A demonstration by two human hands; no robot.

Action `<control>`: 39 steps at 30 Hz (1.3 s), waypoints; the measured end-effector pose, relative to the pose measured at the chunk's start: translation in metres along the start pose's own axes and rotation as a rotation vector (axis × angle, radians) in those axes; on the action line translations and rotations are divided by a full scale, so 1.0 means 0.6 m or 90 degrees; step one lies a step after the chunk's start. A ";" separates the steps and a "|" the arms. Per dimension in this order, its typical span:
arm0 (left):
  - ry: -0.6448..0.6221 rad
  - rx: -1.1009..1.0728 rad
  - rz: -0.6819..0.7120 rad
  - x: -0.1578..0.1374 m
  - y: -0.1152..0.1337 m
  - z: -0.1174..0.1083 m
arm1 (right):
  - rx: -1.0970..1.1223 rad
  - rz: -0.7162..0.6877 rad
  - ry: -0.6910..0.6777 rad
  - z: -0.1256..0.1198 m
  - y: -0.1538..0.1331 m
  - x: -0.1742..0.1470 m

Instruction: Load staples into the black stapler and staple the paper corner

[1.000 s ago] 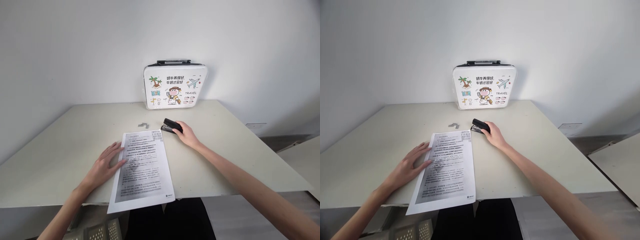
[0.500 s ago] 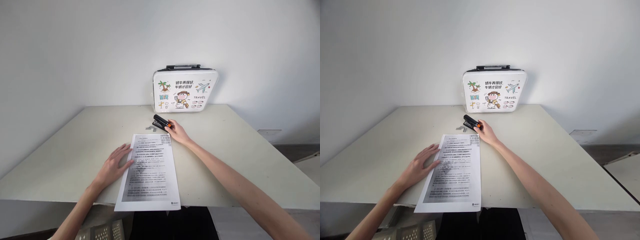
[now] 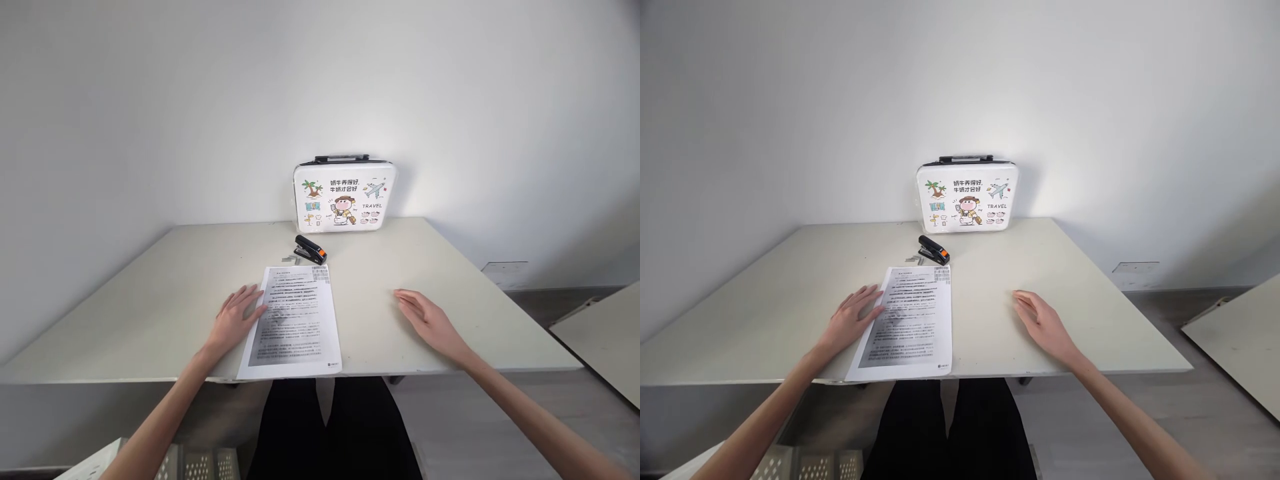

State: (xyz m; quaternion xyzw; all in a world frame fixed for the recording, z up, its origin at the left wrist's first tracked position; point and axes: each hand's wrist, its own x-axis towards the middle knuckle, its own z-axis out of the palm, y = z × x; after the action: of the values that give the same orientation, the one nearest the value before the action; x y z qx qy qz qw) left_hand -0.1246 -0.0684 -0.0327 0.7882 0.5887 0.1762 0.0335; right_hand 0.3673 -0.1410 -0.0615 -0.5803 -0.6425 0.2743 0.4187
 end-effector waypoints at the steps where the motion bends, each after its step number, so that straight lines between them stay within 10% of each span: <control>1: 0.011 0.001 -0.006 0.002 0.003 0.005 | -0.001 -0.004 0.007 -0.002 0.000 -0.009; 39: 0.055 -0.020 -0.010 0.004 0.010 0.016 | 0.006 -0.066 0.058 0.005 0.006 -0.002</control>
State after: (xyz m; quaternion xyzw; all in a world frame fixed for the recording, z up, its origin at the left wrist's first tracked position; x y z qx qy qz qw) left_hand -0.1154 -0.0662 -0.0397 0.7748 0.5928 0.2186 0.0218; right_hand 0.3665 -0.1411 -0.0665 -0.5564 -0.6503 0.2286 0.4640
